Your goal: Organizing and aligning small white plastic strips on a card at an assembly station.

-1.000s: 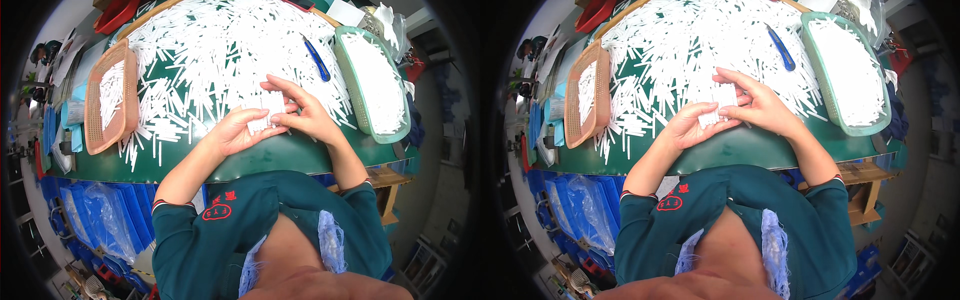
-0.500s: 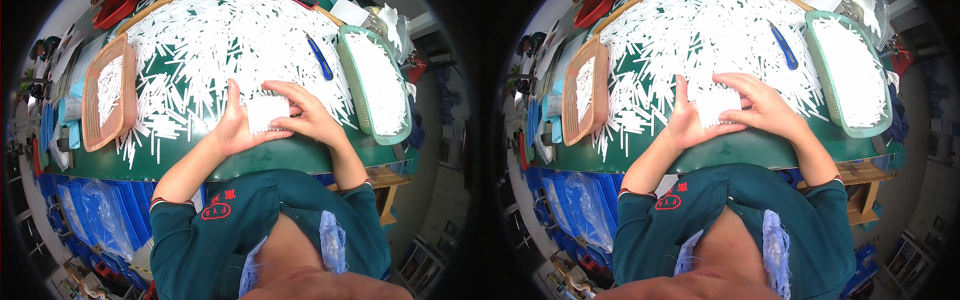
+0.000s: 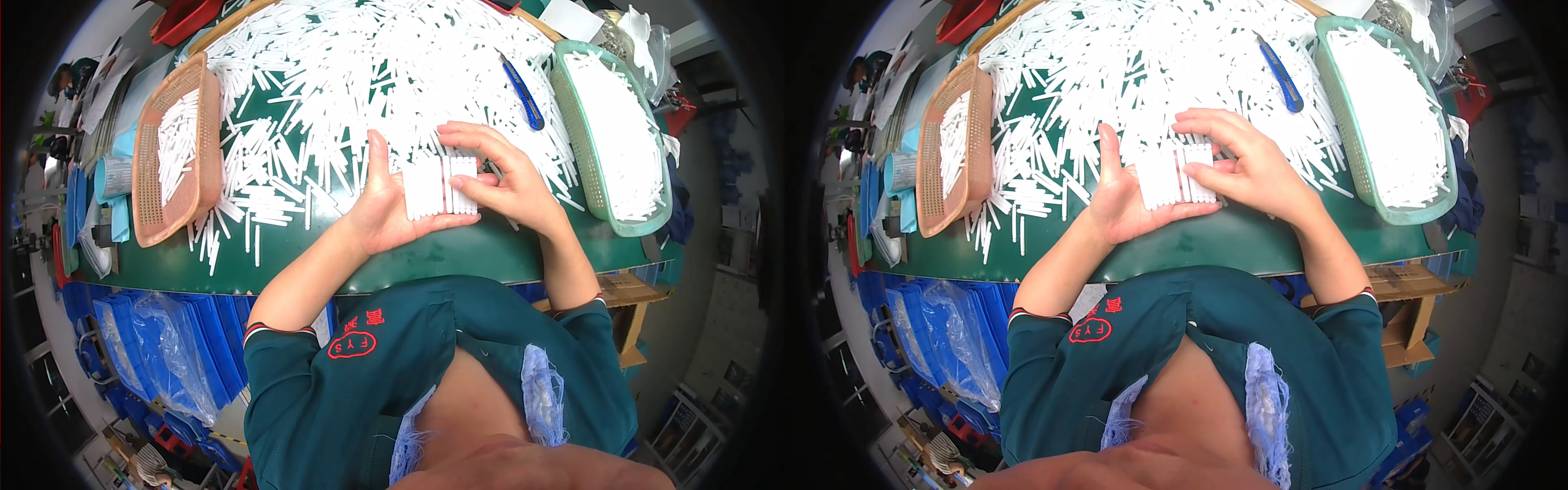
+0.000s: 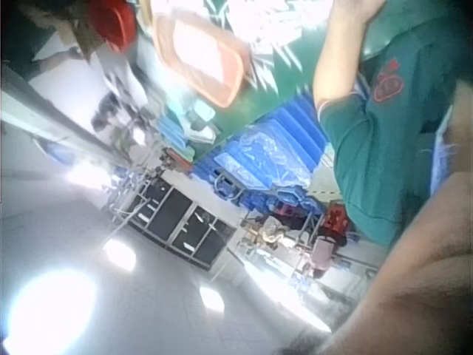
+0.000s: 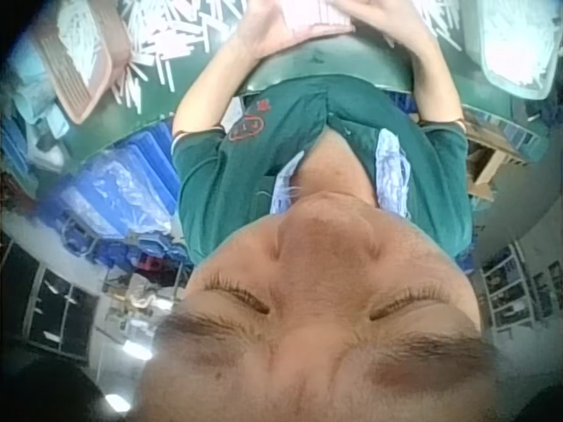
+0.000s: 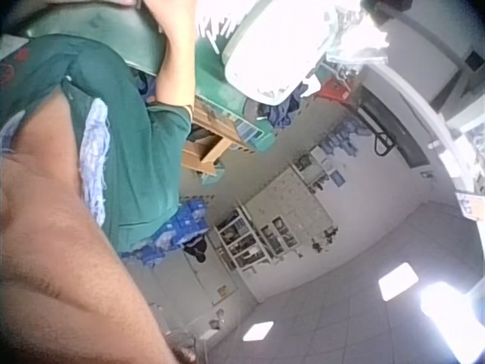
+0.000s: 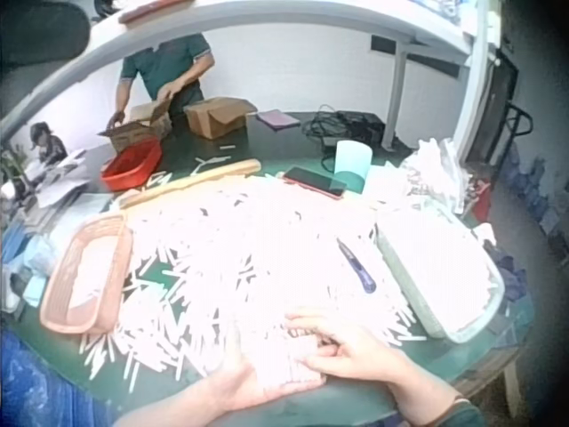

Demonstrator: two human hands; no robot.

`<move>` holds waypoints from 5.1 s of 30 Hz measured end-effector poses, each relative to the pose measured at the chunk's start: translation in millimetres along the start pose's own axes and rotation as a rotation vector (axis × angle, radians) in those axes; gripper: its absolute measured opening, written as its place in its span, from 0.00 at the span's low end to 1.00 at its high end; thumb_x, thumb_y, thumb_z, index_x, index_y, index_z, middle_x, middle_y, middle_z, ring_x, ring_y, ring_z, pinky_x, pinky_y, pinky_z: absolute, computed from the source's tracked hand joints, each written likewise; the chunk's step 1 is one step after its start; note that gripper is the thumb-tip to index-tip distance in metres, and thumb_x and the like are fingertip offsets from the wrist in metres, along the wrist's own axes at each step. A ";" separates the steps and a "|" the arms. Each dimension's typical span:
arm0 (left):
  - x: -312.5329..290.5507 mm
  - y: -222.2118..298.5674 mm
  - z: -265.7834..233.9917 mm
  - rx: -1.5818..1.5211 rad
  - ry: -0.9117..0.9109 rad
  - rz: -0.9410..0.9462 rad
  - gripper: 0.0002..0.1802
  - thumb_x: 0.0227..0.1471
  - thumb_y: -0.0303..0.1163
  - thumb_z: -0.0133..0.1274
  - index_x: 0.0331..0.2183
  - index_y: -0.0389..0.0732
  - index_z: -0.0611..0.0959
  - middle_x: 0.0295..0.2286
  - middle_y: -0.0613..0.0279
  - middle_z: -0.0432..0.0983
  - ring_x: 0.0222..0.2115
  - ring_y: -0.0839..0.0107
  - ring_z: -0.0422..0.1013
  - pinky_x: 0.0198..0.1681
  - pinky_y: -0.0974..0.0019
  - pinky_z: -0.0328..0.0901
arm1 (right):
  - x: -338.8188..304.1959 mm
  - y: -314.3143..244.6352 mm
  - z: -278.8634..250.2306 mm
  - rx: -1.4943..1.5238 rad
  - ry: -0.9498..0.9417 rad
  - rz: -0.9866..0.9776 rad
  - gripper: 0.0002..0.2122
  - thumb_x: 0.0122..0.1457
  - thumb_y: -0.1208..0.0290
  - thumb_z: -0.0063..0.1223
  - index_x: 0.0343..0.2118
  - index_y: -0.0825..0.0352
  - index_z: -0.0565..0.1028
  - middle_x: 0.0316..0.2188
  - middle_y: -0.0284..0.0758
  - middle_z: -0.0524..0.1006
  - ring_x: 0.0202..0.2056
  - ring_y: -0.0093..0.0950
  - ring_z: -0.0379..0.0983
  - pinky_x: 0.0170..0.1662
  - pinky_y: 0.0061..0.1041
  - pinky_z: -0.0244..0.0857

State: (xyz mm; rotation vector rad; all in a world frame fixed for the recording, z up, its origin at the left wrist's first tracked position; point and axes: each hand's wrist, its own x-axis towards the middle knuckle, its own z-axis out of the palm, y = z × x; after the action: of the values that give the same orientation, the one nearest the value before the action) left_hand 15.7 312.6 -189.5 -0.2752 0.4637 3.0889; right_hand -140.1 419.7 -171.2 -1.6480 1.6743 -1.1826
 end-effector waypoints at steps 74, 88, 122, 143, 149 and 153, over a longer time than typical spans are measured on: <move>-1.5 10.9 -5.9 -0.191 -0.095 0.087 0.65 0.31 0.81 0.19 0.57 0.35 0.53 0.54 0.47 0.53 0.54 0.52 0.54 0.56 0.49 0.50 | 3.1 1.9 1.4 -0.335 0.297 -0.349 0.07 0.43 0.74 0.59 0.28 0.64 0.75 0.43 0.39 0.72 0.50 0.40 0.64 0.51 0.36 0.57; 9.6 -8.0 -0.7 -0.010 0.114 -0.058 0.62 0.35 0.79 0.17 0.54 0.33 0.59 0.52 0.48 0.58 0.53 0.60 0.57 0.55 0.52 0.53 | 5.7 -1.8 17.1 -0.438 0.206 -0.353 0.05 0.45 0.73 0.56 0.27 0.62 0.74 0.41 0.33 0.73 0.48 0.35 0.66 0.52 0.42 0.56; 4.3 4.3 -11.5 -0.245 -0.117 0.008 0.61 0.34 0.79 0.15 0.57 0.39 0.54 0.53 0.44 0.56 0.53 0.49 0.57 0.53 0.54 0.56 | 3.9 -4.7 5.8 -0.384 0.081 -0.310 0.33 0.38 0.69 0.59 0.53 0.63 0.62 0.48 0.35 0.69 0.53 0.38 0.60 0.57 0.45 0.48; 2.8 12.7 -4.6 -0.112 -0.063 0.059 0.65 0.33 0.80 0.25 0.57 0.32 0.48 0.56 0.39 0.44 0.57 0.48 0.46 0.58 0.50 0.46 | 2.8 6.8 -28.7 0.699 0.358 -0.127 0.42 0.48 0.50 0.53 0.58 0.72 0.48 0.51 0.45 0.64 0.54 0.33 0.60 0.54 0.34 0.56; 2.1 13.3 -5.0 -0.077 -0.059 0.070 0.64 0.33 0.80 0.21 0.57 0.32 0.48 0.56 0.39 0.46 0.57 0.49 0.47 0.57 0.51 0.49 | 4.9 1.9 -0.8 -0.250 0.153 -0.280 0.51 0.34 0.64 0.68 0.60 0.67 0.44 0.53 0.43 0.63 0.56 0.41 0.55 0.57 0.37 0.48; 3.5 12.4 -1.7 -0.088 -0.046 0.064 0.64 0.34 0.79 0.16 0.57 0.33 0.50 0.55 0.40 0.49 0.57 0.50 0.48 0.57 0.53 0.50 | 3.1 2.9 3.3 -0.272 0.047 -0.234 0.49 0.34 0.63 0.67 0.59 0.67 0.47 0.53 0.40 0.63 0.55 0.42 0.55 0.57 0.37 0.49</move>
State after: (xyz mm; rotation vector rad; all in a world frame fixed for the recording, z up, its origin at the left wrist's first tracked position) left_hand 12.2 300.2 -188.1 -0.1934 0.3423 3.1749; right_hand -139.2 415.6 -174.7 -2.0432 1.7719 -1.1469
